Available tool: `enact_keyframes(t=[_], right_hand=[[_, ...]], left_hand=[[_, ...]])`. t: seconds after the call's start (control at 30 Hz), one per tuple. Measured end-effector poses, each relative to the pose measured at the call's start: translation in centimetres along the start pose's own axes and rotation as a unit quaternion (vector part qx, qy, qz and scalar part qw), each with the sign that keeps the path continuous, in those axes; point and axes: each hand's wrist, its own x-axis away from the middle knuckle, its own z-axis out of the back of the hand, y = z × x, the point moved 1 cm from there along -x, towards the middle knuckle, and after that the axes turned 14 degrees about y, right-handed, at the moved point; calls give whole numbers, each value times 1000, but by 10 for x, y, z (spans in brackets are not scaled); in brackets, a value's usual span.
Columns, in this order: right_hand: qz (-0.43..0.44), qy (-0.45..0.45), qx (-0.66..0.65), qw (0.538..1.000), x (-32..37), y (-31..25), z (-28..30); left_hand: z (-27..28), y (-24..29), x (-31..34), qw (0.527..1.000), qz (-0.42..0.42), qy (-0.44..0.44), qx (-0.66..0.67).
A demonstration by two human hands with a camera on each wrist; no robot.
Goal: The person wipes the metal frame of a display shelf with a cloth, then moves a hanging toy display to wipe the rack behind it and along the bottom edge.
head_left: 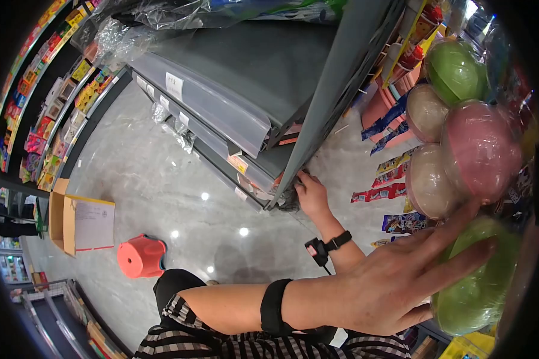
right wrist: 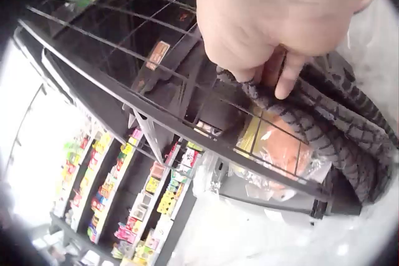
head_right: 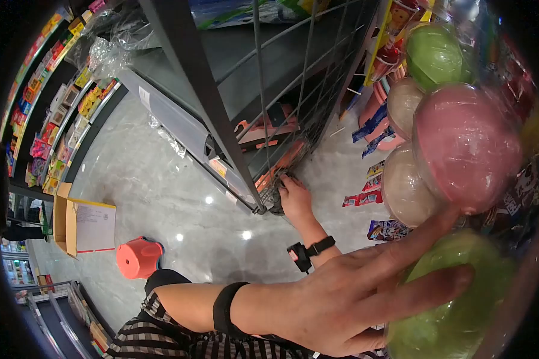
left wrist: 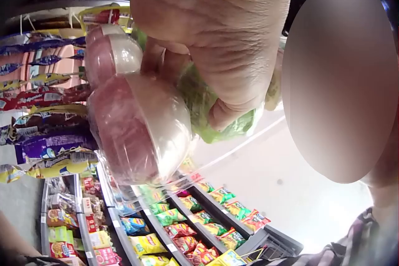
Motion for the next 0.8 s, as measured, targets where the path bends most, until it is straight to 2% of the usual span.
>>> enact_keyframes(t=[0.07, 0.1, 0.17, 0.2, 0.27, 0.3, 0.37, 0.4, 0.43, 0.5, 0.53, 0.57, 0.63, 0.67, 0.7, 0.77, 0.8], right_hand=[[57, -17, 150, 987, -10, 3, -12], [58, -17, 148, 987, -14, 6, -14], [-6, -59, 96, 994, -18, -2, -8], [-6, -59, 98, 993, -17, 8, -9], [-36, -121, -13, 992, -13, 30, -10], [-35, -121, -10, 992, -8, 33, -7], [-154, -147, -55, 976, 7, 12, -1], [-92, -106, -23, 990, 15, 13, 3], [-91, -109, -25, 990, 25, 12, 4], [-84, -53, -54, 994, 42, 14, 4], [55, -49, -34, 997, 44, 9, 3], [52, -50, -32, 997, 44, 7, 2], [226, -28, 81, 970, 38, -11, 0], [234, -52, 188, 952, 34, -11, -7], [235, -51, 189, 952, 29, -12, -12], [175, -172, 344, 906, 23, -15, -23], [175, -172, 343, 907, 24, -16, -24]], left_hand=[[-1, 1, -1, 1000, -9, 7, 3], [-1, 3, -1, 1000, 4, -7, 7], [0, 5, 0, 1000, 18, -19, 12], [-1, 5, -1, 1000, 16, -14, 3], [-4, 5, -1, 1000, 10, -9, 0], [-5, 4, 0, 1000, 11, -6, 4], [-5, 4, 0, 1000, 13, -2, 6], [-4, 4, -1, 1000, 13, -3, 14], [-3, 4, -1, 1000, 15, -5, 21], [2, 2, -1, 1000, 13, -9, 8], [3, 1, 0, 1000, 11, -13, 1], [3, 0, 0, 1000, 14, -13, 3], [0, 4, 1, 1000, 8, -1, 5], [-1, 5, 0, 1000, 7, 0, 7], [-2, 6, -1, 1000, 10, -5, 16], [-2, 6, -1, 1000, 14, -10, 22], [-1, 7, -1, 999, 17, -14, 24]])
